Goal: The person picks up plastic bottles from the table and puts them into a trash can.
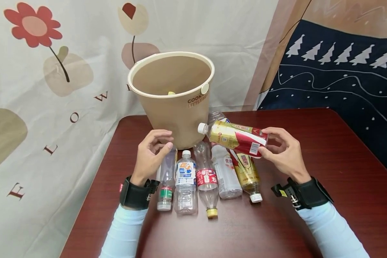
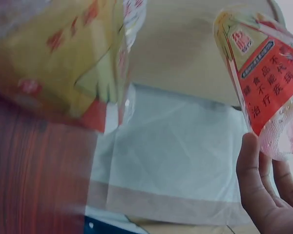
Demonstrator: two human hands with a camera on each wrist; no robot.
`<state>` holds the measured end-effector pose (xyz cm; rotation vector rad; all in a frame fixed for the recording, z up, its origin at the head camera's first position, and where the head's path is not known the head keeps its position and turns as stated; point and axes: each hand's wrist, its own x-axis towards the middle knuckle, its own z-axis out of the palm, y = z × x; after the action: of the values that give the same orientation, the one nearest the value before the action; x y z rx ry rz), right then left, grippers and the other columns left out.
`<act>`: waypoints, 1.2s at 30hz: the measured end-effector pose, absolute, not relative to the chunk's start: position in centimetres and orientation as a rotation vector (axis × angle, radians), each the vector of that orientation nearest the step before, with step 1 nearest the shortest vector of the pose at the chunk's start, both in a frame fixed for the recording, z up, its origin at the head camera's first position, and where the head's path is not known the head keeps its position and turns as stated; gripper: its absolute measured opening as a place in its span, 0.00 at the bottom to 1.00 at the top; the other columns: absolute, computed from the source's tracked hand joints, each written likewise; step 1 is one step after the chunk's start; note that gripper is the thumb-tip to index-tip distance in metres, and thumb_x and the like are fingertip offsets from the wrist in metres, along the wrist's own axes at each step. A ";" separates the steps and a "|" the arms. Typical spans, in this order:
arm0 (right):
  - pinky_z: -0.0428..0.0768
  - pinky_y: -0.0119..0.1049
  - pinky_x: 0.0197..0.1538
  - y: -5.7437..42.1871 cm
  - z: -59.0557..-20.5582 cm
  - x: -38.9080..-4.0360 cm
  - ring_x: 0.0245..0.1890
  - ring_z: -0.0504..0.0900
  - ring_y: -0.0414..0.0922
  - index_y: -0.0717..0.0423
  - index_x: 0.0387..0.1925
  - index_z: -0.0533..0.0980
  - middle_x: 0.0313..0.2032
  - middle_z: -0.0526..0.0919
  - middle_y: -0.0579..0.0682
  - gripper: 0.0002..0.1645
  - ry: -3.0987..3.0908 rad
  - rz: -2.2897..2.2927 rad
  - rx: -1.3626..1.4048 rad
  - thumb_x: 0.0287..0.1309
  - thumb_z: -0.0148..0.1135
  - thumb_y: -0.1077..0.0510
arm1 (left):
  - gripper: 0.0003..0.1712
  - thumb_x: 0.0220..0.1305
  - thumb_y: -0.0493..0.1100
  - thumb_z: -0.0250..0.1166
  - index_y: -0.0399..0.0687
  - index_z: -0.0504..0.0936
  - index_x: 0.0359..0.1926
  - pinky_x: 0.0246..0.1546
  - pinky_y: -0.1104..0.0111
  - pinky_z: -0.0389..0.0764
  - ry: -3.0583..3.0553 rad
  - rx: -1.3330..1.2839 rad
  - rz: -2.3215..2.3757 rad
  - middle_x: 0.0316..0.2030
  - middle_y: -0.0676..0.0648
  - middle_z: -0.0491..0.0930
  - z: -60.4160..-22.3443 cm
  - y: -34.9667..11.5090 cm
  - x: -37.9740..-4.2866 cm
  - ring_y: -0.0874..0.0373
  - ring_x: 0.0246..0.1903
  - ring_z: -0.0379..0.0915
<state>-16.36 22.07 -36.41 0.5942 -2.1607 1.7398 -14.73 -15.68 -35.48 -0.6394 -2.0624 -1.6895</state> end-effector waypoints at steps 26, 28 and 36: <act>0.84 0.32 0.48 21.0 -36.3 -14.6 0.52 0.78 0.43 0.66 0.56 0.73 0.57 0.76 0.49 0.30 -1.957 2.132 1.021 0.48 0.56 0.80 | 0.27 0.57 0.39 0.72 0.25 0.74 0.52 0.49 0.71 0.81 -1.975 -0.851 -1.944 0.53 0.55 0.78 -36.5 -13.6 -13.8 0.61 0.52 0.77; 0.85 0.32 0.47 20.9 -36.5 -14.5 0.53 0.78 0.43 0.67 0.56 0.73 0.57 0.76 0.49 0.30 -1.943 2.135 1.047 0.48 0.56 0.80 | 0.25 0.56 0.38 0.72 0.26 0.76 0.50 0.48 0.71 0.82 -1.971 -0.890 -1.947 0.51 0.52 0.79 -36.3 -13.6 -13.7 0.61 0.51 0.78; 0.85 0.34 0.46 20.4 -36.7 -14.4 0.54 0.76 0.45 0.67 0.56 0.73 0.57 0.75 0.50 0.31 -1.947 2.133 1.085 0.46 0.57 0.79 | 0.17 0.49 0.26 0.70 0.32 0.82 0.43 0.42 0.69 0.85 -2.014 -0.968 -1.886 0.43 0.43 0.79 -35.9 -13.6 -13.0 0.58 0.45 0.78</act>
<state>-14.42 20.44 -36.69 1.0846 -1.9468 2.1326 -12.97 -13.61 -35.90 -0.9675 -2.0140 -1.8860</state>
